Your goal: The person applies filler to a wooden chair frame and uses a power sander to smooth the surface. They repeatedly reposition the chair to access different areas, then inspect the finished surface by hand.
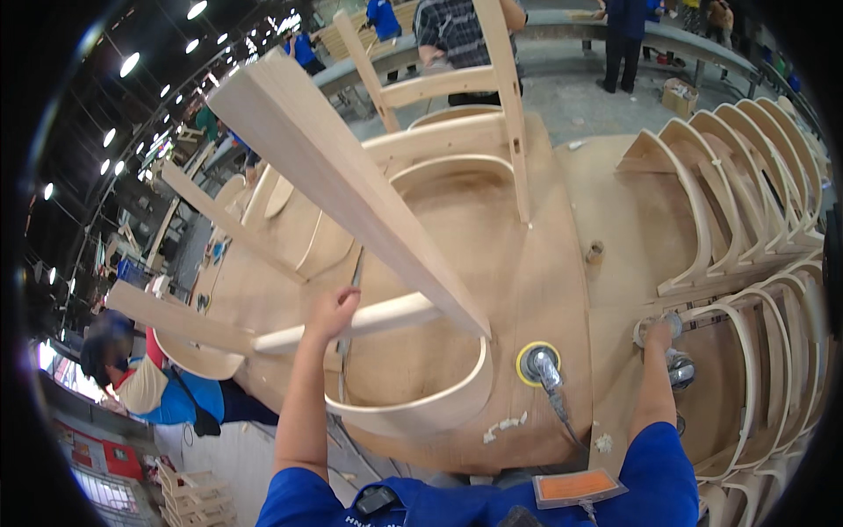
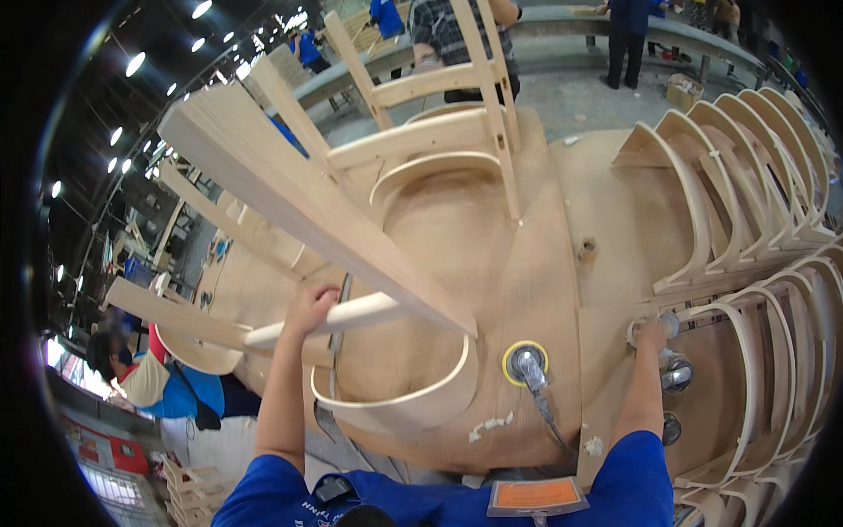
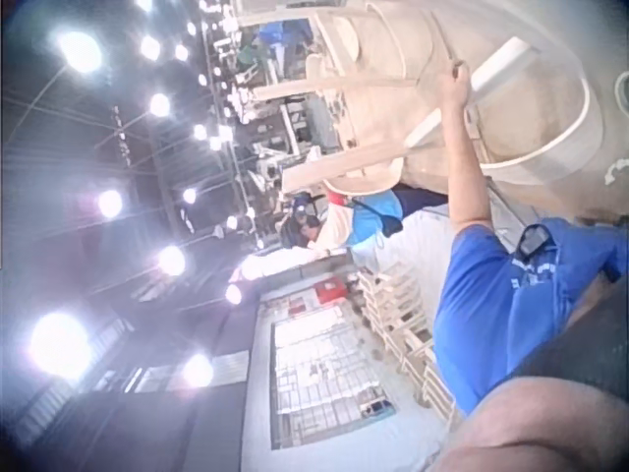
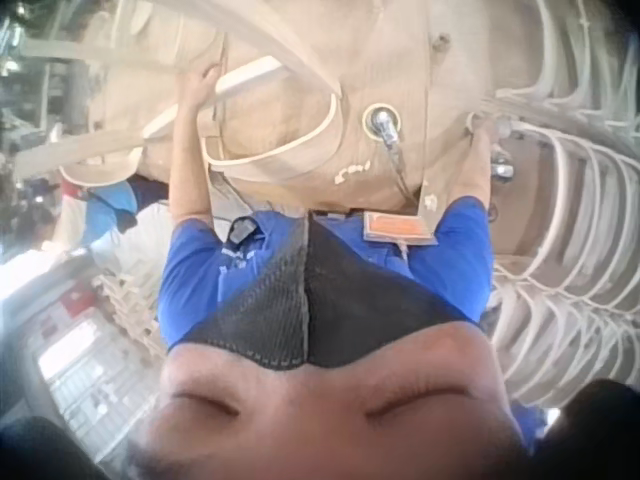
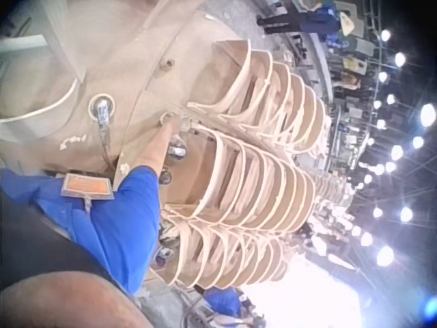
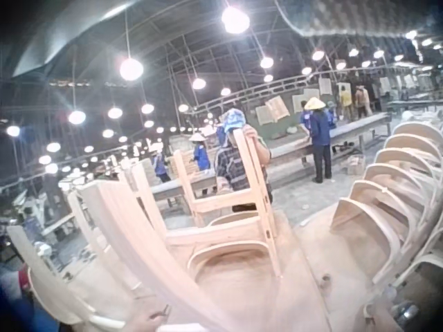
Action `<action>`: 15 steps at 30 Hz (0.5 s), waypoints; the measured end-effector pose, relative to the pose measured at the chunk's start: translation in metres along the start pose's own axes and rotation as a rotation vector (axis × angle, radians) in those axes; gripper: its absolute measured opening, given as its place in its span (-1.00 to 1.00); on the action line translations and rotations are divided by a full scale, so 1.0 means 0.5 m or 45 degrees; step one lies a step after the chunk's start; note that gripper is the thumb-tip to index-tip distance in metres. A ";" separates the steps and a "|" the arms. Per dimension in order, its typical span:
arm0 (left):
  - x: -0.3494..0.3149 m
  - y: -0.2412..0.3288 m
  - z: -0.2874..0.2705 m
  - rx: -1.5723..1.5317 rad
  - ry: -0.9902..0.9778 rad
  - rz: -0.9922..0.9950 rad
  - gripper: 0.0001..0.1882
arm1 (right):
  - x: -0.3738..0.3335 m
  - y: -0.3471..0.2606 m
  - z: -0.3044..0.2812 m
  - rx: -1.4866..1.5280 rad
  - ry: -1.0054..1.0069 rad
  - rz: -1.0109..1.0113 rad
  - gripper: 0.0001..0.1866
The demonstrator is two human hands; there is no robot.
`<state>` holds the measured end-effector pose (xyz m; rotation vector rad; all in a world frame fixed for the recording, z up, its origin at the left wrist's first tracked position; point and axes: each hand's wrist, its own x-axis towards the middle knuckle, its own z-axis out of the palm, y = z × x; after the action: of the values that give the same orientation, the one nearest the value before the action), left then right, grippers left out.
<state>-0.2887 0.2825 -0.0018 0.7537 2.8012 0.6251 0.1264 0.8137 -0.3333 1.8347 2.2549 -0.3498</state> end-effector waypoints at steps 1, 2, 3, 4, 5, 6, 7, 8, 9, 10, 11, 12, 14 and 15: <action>-0.001 -0.005 0.003 -0.051 0.045 0.028 -0.67 | 0.002 0.001 0.009 0.001 0.030 -0.002 -0.67; -0.003 -0.011 0.004 -0.068 0.028 0.013 -0.65 | 0.000 0.006 0.024 -0.003 0.046 0.004 -0.67; 0.000 -0.015 0.007 -0.090 0.040 0.017 -0.64 | 0.008 0.012 0.037 0.021 0.096 -0.019 -0.68; -0.002 -0.019 0.010 -0.123 0.036 0.029 -0.64 | 0.016 0.020 0.052 0.003 0.071 0.002 -0.68; 0.000 -0.021 0.010 -0.153 0.045 0.042 -0.65 | 0.025 0.024 0.066 0.002 0.057 -0.011 -0.67; 0.000 -0.022 0.012 -0.194 0.077 0.083 -0.65 | 0.032 0.027 0.078 -0.002 0.090 -0.013 -0.66; 0.000 -0.023 0.013 -0.153 0.060 0.047 -0.66 | 0.038 0.027 0.086 0.074 0.111 -0.014 -0.65; 0.001 -0.022 0.012 -0.123 0.072 0.042 -0.66 | 0.042 0.026 0.089 0.154 0.182 -0.006 -0.65; 0.002 -0.021 0.010 -0.089 0.101 0.046 -0.66 | 0.043 0.022 0.087 0.220 0.170 0.047 -0.64; 0.001 -0.020 0.008 -0.077 0.109 0.045 -0.66 | 0.041 0.017 0.083 0.380 0.260 0.041 -0.64; -0.001 -0.018 0.007 -0.062 0.116 0.048 -0.66 | 0.036 0.013 0.074 0.513 0.253 0.091 -0.64; -0.001 -0.016 0.006 -0.044 0.110 0.049 -0.66 | 0.029 0.008 0.066 0.631 0.226 0.106 -0.63; 0.000 -0.013 0.003 -0.107 0.139 0.053 -0.66 | 0.018 0.001 0.053 0.300 0.105 0.010 -0.60; -0.001 -0.012 0.007 -0.135 0.102 0.014 -0.66 | 0.014 0.001 0.052 0.076 0.039 -0.012 -0.58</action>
<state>-0.2900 0.2785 -0.0077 0.7395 2.8107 0.8158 0.1257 0.8119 -0.3600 1.8710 2.2982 -0.3971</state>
